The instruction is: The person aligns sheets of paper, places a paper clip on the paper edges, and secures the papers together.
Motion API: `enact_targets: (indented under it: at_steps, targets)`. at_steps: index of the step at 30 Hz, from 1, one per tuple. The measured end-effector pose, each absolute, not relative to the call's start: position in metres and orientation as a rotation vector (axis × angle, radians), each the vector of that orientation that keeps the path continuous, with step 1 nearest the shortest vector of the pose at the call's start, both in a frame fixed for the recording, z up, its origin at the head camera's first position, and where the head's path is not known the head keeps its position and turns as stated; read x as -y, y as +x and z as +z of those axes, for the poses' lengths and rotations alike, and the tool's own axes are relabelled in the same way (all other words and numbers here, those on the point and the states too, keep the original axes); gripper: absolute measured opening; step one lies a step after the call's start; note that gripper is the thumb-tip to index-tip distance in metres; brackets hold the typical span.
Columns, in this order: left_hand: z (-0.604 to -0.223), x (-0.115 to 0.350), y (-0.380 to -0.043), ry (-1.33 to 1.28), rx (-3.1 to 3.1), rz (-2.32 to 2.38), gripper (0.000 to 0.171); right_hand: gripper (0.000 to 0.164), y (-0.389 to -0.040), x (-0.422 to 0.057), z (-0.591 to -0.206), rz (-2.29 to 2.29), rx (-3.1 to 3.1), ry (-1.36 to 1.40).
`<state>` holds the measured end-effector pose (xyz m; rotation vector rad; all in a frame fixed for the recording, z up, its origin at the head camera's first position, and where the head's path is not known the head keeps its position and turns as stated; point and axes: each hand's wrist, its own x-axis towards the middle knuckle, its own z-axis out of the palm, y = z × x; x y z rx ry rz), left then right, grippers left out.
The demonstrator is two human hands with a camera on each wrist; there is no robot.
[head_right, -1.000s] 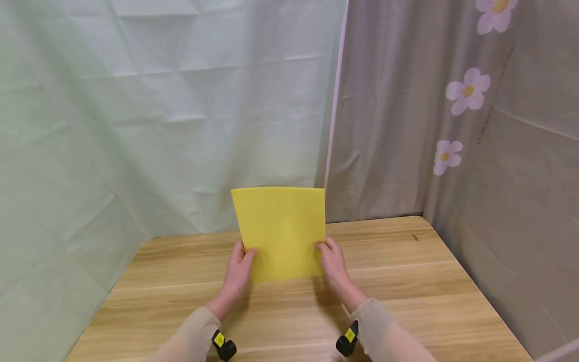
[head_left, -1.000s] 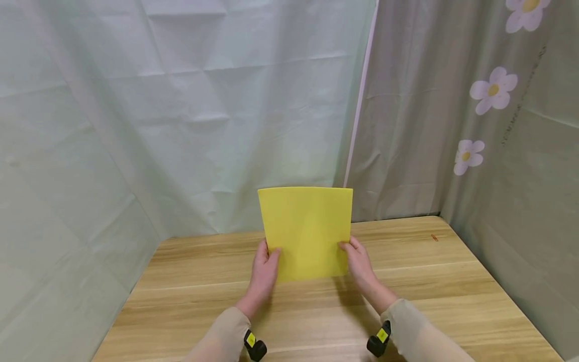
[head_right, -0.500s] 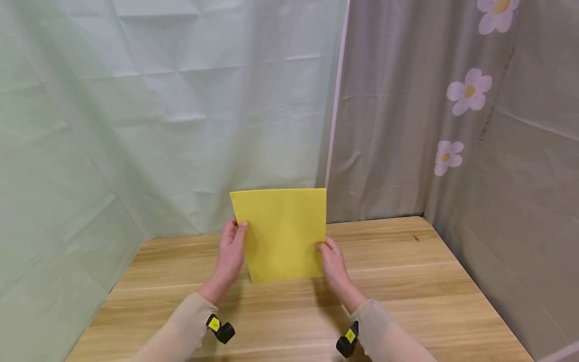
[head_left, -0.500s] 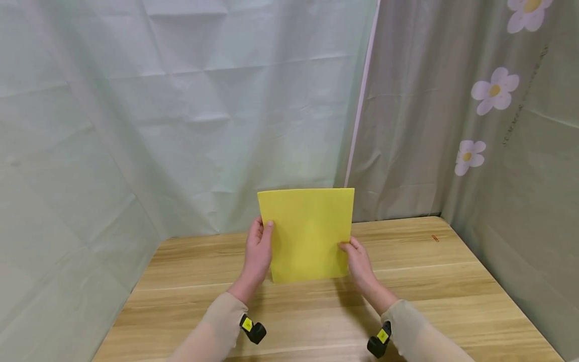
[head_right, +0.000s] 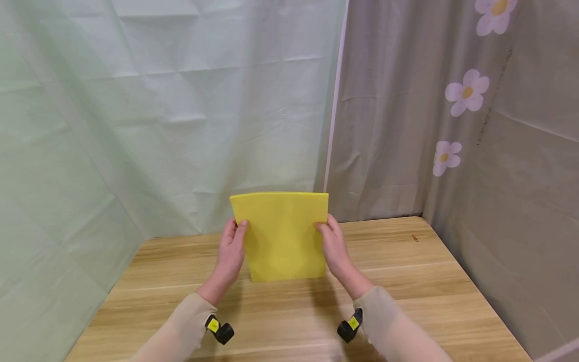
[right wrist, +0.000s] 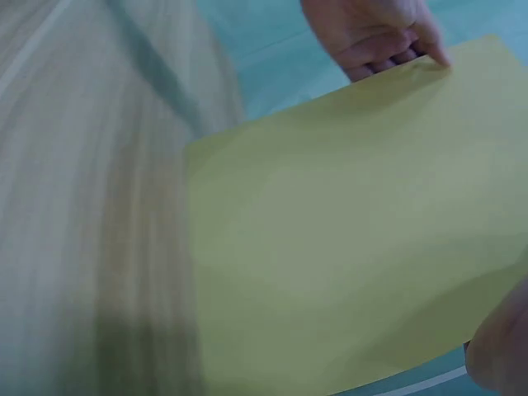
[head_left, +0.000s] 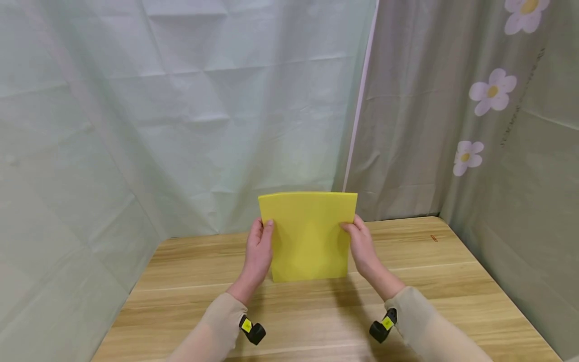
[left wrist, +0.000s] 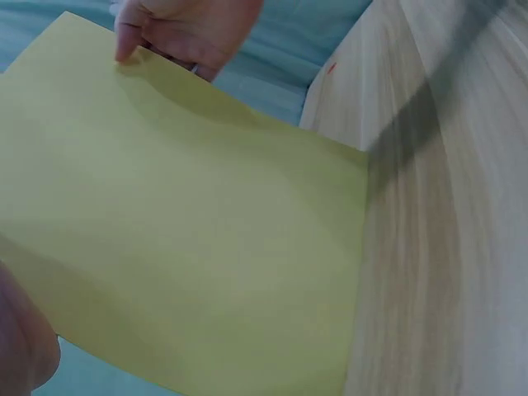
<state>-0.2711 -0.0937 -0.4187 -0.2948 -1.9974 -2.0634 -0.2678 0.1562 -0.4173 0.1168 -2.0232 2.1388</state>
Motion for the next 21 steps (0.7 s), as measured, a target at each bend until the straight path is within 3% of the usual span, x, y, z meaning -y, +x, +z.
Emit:
enact_targets:
  at_steps: [8, 21]
  targets:
    - [-0.410, 0.094, -0.273, -0.315, 1.970, -2.027, 0.037, 0.028, -0.267, -0.152, -0.396, 2.165, 1.960, 0.133]
    - [-0.417, 0.094, -0.268, -0.277, 2.055, -1.991, 0.039, 0.027, -0.267, -0.150, -0.397, 2.155, 1.934, 0.159]
